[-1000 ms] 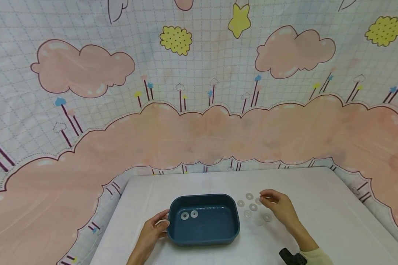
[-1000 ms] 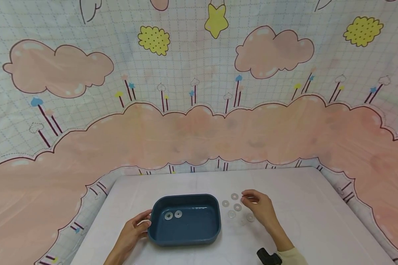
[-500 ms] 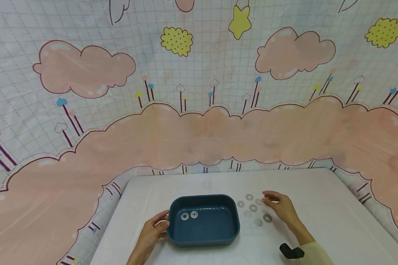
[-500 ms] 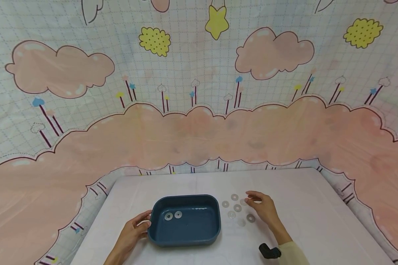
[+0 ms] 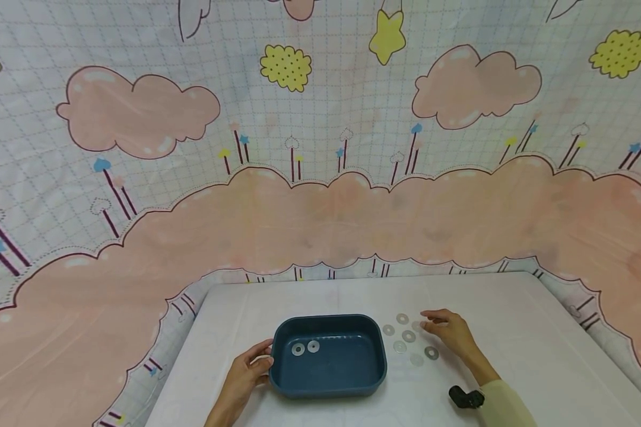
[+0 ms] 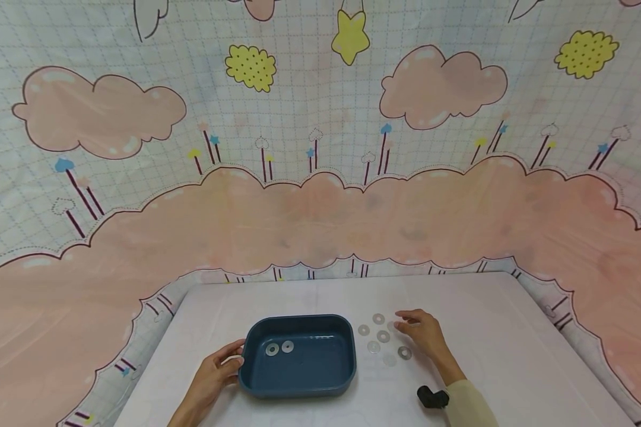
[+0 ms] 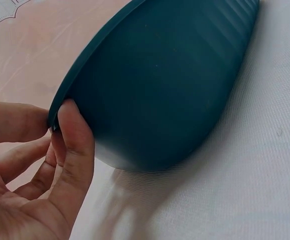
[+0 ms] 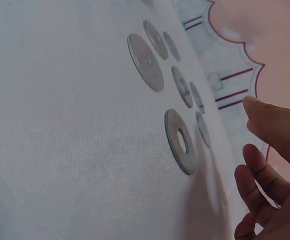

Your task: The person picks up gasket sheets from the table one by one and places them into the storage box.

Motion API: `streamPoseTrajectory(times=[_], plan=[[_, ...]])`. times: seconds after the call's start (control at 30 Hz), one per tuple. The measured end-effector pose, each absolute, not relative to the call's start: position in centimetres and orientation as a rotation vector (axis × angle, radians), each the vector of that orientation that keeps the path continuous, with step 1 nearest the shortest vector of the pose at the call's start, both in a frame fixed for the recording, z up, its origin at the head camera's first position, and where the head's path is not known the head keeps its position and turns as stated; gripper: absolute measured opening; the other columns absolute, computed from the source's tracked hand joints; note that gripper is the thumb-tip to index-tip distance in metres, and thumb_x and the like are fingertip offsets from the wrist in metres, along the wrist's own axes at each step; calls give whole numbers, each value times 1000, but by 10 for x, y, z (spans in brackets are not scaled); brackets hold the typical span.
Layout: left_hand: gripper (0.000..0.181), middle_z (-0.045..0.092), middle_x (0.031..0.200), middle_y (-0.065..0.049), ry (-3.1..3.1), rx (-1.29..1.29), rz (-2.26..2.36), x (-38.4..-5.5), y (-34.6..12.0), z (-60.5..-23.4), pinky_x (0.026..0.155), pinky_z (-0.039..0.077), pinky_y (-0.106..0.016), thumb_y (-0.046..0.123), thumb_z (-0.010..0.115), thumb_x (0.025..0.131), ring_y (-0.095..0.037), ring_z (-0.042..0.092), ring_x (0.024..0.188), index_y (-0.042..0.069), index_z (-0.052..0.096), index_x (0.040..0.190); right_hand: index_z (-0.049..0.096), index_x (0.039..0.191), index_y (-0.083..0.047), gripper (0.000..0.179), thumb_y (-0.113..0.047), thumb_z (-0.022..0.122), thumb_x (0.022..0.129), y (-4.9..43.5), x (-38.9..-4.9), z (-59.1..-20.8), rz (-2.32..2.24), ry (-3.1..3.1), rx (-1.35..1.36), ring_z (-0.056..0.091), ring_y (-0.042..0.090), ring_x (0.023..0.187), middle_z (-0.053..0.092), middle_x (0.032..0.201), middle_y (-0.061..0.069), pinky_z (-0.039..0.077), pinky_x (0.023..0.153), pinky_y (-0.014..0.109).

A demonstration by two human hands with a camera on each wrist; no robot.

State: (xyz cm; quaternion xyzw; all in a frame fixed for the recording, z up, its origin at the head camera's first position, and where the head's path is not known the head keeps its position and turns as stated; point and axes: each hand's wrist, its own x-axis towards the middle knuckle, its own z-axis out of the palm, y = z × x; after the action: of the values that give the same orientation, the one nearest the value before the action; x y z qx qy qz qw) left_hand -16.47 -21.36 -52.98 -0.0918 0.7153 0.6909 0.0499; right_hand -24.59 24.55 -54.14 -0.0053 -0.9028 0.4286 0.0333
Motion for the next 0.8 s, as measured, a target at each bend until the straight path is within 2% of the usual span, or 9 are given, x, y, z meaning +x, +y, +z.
streamPoseTrajectory(times=[0.17,0.27,0.5,0.63,0.8], plan=[[50,53,113,-9,2172,-268,2111,-165,-215,-530,66,54,-29,3,61,91,-14,61,88,-3,50,139,72,117,-8,34,-25,72,87,245,-251,-548,1276,-2818,2,59,28,100,66,115,16,47,79,35],[51,54,112,-8,2166,-254,2111,-165,-215,-530,68,54,-29,4,62,91,-14,62,87,-3,49,140,72,115,-7,32,-22,73,86,244,-252,-552,1247,-2832,12,59,29,99,66,113,16,48,81,40],[52,55,111,-8,2160,-243,2112,-165,-215,-530,68,54,-29,5,63,91,-14,62,86,-4,48,140,71,116,-9,35,-23,76,84,242,-251,-557,1316,-2830,-24,57,41,115,64,117,19,43,99,57],[52,55,111,-9,2164,-246,2109,-165,-214,-529,68,54,-29,5,63,91,-14,62,86,-4,48,140,72,116,-8,38,-24,77,82,242,-252,-557,1281,-2847,-7,57,40,114,63,113,15,42,98,58],[51,55,112,-10,2162,-247,2112,-165,-215,-530,68,55,-29,4,62,91,-15,62,86,-3,49,140,73,114,-8,37,-24,78,81,241,-253,-557,1159,-2865,34,60,33,103,64,108,12,46,89,52]])
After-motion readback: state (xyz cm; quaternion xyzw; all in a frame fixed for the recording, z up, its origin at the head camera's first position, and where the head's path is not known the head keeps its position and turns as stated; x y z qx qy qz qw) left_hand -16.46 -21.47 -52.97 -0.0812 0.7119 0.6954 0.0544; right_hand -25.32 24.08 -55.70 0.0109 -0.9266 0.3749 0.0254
